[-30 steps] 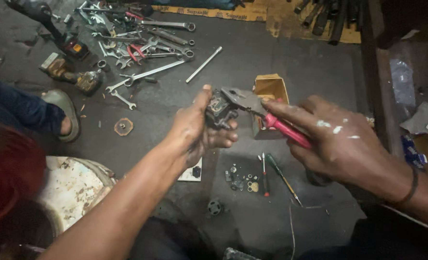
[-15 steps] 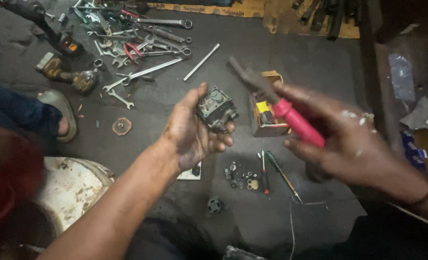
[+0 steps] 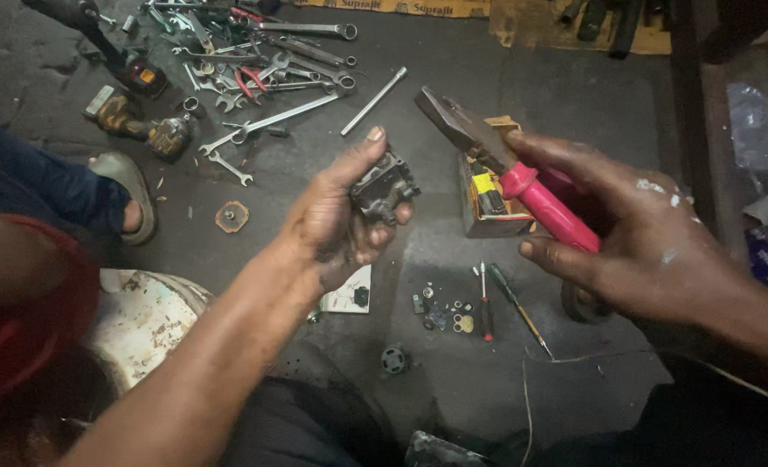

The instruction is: The person assembles a carburetor by hand, inserting small gaskets and components into the main body. They use pliers to adjust a metal clip and fit the assembly together, working on a cluttered floor workspace.

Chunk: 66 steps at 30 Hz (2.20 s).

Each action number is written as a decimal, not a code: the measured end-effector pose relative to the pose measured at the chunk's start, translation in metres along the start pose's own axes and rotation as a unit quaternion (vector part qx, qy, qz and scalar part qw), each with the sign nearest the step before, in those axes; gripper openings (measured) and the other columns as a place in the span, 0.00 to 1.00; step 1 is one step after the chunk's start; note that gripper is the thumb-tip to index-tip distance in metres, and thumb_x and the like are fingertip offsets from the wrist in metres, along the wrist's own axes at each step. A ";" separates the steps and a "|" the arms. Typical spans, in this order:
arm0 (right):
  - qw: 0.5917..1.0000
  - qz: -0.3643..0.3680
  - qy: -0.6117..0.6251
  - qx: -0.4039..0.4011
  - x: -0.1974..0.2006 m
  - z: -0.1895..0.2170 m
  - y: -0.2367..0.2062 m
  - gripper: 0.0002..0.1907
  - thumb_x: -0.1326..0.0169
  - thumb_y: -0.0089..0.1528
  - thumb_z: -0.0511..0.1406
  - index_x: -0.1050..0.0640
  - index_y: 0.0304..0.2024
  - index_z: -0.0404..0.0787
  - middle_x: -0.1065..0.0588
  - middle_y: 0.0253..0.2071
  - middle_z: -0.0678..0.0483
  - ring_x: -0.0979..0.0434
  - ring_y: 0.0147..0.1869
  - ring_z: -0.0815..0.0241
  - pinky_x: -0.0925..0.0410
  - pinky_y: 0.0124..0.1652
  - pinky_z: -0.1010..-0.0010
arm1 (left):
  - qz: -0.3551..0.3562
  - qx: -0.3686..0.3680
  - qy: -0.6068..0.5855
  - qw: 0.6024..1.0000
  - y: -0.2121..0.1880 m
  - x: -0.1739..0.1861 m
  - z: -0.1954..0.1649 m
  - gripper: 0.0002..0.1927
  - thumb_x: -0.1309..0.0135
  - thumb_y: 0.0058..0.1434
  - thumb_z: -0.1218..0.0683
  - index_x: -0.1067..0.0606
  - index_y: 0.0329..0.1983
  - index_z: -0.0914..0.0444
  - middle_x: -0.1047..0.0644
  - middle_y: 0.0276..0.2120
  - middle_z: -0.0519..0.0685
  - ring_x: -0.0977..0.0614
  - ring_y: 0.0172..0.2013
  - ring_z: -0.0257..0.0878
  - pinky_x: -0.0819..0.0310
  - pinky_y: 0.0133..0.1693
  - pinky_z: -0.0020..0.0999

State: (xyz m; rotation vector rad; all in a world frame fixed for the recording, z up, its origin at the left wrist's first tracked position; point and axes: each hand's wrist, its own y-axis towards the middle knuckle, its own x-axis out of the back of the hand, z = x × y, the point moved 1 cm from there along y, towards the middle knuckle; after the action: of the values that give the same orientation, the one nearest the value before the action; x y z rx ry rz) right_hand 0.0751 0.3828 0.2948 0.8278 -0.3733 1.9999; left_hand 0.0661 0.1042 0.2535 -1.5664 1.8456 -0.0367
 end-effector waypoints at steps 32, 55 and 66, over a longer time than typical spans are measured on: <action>0.956 0.033 -0.274 0.101 -0.003 -0.007 0.017 0.29 0.35 0.52 0.34 0.27 0.56 0.44 0.21 0.38 0.51 0.20 0.43 0.53 0.26 0.44 0.57 | -0.113 -0.492 0.547 0.668 -0.036 -0.022 -0.006 0.28 0.29 0.57 0.43 0.24 0.53 0.63 0.16 0.34 0.50 0.11 0.34 0.38 0.16 0.37 0.31; 0.951 -0.073 -0.269 0.132 0.001 -0.034 0.010 0.34 0.40 0.46 0.33 0.26 0.59 0.42 0.23 0.46 0.48 0.21 0.48 0.51 0.28 0.49 0.59 | -0.138 -0.493 0.507 0.693 -0.037 -0.016 -0.005 0.29 0.28 0.49 0.51 0.24 0.53 0.64 0.17 0.37 0.55 0.12 0.37 0.47 0.17 0.38 0.37; 0.990 -0.052 0.026 -0.131 -0.036 -0.133 0.017 0.40 0.41 0.49 0.24 0.31 0.67 0.37 0.22 0.50 0.46 0.18 0.55 0.50 0.25 0.56 0.57 | -0.216 -0.264 0.400 0.851 -0.012 -0.009 -0.003 0.30 0.35 0.50 0.37 0.20 0.40 0.67 0.15 0.27 0.53 0.13 0.26 0.41 0.19 0.32 0.36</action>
State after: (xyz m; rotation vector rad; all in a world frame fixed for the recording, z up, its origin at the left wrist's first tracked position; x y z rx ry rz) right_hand 0.0198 0.4234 0.1744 0.6170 -0.5382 1.8233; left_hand 0.0752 0.1070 0.2658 -2.6320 2.1582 -0.4926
